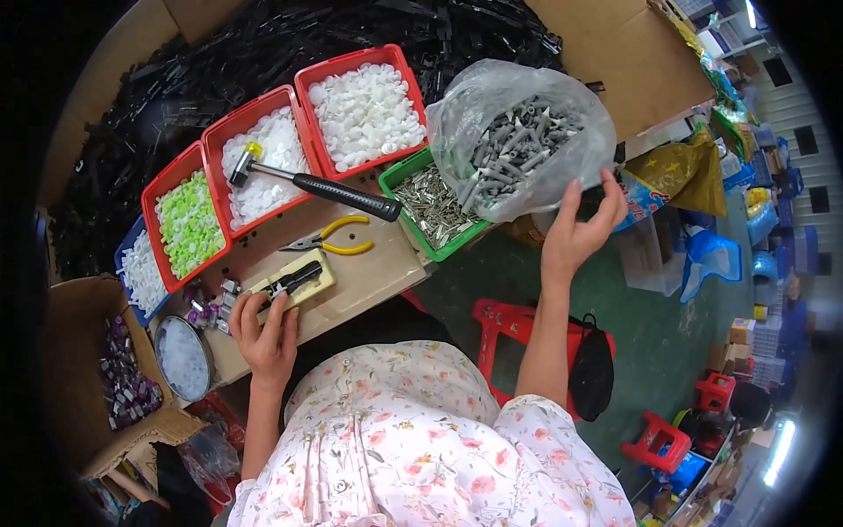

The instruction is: Assemble small plastic toy components using pliers, a small hammer, and a jig.

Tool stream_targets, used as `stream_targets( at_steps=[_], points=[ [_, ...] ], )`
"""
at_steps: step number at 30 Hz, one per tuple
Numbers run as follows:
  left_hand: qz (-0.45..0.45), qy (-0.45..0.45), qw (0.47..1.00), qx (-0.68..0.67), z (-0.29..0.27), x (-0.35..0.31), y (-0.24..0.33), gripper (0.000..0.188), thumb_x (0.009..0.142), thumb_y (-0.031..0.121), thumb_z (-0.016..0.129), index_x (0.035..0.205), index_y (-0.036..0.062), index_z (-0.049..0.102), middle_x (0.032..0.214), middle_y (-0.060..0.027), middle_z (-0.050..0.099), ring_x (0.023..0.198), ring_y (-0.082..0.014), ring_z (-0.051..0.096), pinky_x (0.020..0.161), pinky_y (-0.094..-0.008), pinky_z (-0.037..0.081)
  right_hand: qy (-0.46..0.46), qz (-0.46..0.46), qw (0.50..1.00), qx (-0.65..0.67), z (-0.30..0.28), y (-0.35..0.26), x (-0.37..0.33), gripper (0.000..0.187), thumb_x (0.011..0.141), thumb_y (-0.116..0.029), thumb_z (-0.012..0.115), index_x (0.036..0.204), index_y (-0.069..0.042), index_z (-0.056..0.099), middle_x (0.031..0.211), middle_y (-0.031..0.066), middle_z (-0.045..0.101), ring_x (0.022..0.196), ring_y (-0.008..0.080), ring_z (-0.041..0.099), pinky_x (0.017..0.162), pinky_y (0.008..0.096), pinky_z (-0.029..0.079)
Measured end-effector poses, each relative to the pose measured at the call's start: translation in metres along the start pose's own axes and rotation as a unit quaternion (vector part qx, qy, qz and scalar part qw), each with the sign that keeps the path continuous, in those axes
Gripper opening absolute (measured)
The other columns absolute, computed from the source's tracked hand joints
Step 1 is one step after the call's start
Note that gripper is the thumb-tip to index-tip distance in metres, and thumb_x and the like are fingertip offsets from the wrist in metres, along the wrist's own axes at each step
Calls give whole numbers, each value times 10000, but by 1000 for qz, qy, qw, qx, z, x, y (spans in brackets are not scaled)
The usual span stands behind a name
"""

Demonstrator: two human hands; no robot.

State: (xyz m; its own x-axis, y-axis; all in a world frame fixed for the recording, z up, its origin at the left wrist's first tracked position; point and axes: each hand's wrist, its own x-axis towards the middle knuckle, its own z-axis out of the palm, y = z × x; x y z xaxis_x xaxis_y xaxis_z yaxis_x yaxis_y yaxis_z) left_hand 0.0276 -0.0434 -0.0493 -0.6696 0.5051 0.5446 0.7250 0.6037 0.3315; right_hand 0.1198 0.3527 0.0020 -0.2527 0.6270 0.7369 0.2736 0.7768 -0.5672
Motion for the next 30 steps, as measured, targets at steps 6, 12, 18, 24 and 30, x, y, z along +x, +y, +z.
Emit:
stream_targets(
  at_steps=[6,12,18,24,30],
  points=[
    [7,33,999,10,2,-5,-7,320,758,69,800,1070,79,732,1147,-99,610,1139,-330,521,962,-422,417,-224,-134,962,-75,4,-49,-9,205,806,-57,737,1006,-48,691,996,102,600,968,276,571,844,383,447],
    [-11,37,999,15,-11,-7,-10,328,755,32,792,1075,75,736,1150,-118,624,1169,-342,526,981,-430,424,-355,-177,909,-128,29,-46,-3,175,805,-94,722,976,-70,696,964,86,605,956,300,571,777,418,442],
    [-43,75,996,16,-24,10,-18,300,718,69,795,1013,75,742,1086,-100,630,1108,-332,543,923,-436,438,-365,-168,915,-30,35,-28,23,116,847,-38,639,954,7,625,955,137,598,949,301,582,885,378,448],
    [-119,151,980,53,-61,44,-64,229,745,66,761,968,36,721,1010,-113,619,1025,-339,557,888,-429,451,-329,58,923,191,43,-3,39,165,1028,-119,529,1145,-3,539,943,60,633,819,116,590,755,264,478],
    [-193,156,954,167,-91,63,-145,170,759,-11,693,919,28,736,944,-131,660,930,-329,585,838,-414,480,-364,69,893,256,56,-33,39,135,1008,-87,566,1121,-20,535,888,27,605,701,73,552,595,209,439]
  ],
)
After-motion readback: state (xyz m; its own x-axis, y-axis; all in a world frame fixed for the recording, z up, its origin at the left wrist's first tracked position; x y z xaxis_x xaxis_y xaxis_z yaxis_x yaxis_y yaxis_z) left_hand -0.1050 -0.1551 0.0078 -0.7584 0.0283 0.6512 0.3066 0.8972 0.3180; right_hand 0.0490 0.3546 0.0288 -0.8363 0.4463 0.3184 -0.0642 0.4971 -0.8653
